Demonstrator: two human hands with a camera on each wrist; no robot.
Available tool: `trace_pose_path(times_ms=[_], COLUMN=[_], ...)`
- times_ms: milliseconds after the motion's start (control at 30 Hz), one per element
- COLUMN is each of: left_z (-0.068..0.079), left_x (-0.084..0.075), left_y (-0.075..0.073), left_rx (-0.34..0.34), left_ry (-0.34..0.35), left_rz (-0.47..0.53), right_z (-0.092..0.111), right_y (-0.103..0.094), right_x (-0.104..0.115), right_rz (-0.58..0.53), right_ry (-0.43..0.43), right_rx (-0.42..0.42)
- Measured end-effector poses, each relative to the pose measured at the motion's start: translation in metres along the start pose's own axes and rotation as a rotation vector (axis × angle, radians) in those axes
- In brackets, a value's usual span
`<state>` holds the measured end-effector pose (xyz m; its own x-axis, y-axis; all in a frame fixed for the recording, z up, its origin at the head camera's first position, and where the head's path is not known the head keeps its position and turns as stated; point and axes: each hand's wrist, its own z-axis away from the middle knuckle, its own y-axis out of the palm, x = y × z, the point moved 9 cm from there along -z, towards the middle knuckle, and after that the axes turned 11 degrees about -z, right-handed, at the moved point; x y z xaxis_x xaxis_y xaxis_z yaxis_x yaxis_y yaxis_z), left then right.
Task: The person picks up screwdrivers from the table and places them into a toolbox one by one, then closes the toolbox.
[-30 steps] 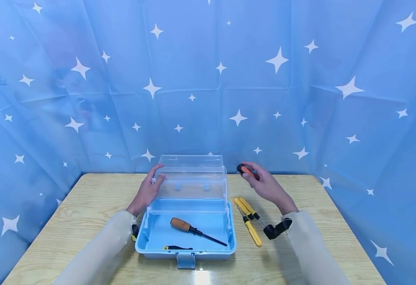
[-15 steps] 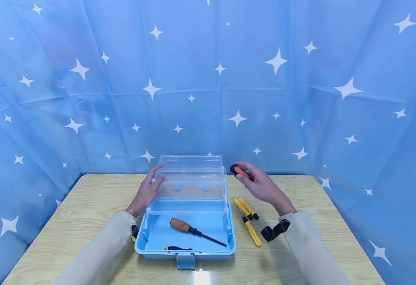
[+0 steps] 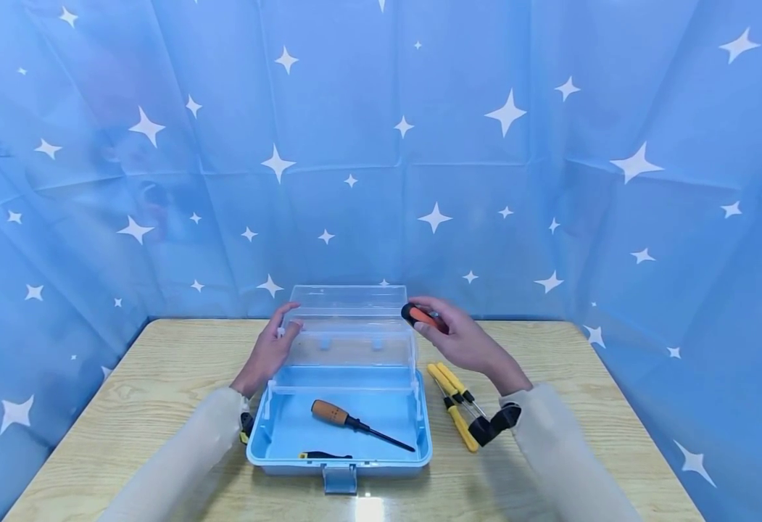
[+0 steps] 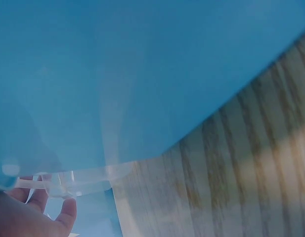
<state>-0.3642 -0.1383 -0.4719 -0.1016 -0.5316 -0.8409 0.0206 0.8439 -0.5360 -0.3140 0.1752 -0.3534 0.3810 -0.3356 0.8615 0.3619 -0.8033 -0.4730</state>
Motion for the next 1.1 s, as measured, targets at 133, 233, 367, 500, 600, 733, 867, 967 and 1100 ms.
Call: trace_pose_path(times_ms=[133,233,367,500,600,733,867,967,1100], left_z=[0.0,0.001,0.0,0.0,0.001,0.001,0.001,0.0,0.0], left_x=[0.0,-0.001,-0.001,-0.001,-0.001,-0.002,-0.002,-0.002,-0.002], left_y=[-0.001,-0.001,-0.001,-0.001,-0.001,0.0,0.0,-0.001,-0.001], left_rx=[-0.003,-0.004,-0.007,-0.009,-0.007,-0.004,-0.006,-0.008,-0.007], left_ry=[0.0,-0.003,-0.001,-0.001,-0.003,-0.004,-0.001,0.003,0.0], left_rz=[-0.003,0.0,0.005,-0.001,-0.003,-0.005,-0.004,0.001,0.002], right_z=[-0.003,-0.004,-0.005,-0.006,-0.008,-0.01,-0.012,-0.013,-0.014], right_y=[0.006,0.011,0.019,0.028,0.034,0.041,0.046,0.05,0.057], right_x=[0.007,0.01,0.014,0.018,0.022,0.025,0.026,0.029,0.033], right_rz=[0.0,-0.007,-0.008,0.006,0.009,0.01,0.017,0.013,0.002], right_ry=[-0.023,-0.018,-0.015,-0.026,-0.039,-0.053,-0.065,-0.075,-0.082], right_rx=[0.025,0.041,0.071,0.099,0.12,0.147,0.166,0.178,0.196])
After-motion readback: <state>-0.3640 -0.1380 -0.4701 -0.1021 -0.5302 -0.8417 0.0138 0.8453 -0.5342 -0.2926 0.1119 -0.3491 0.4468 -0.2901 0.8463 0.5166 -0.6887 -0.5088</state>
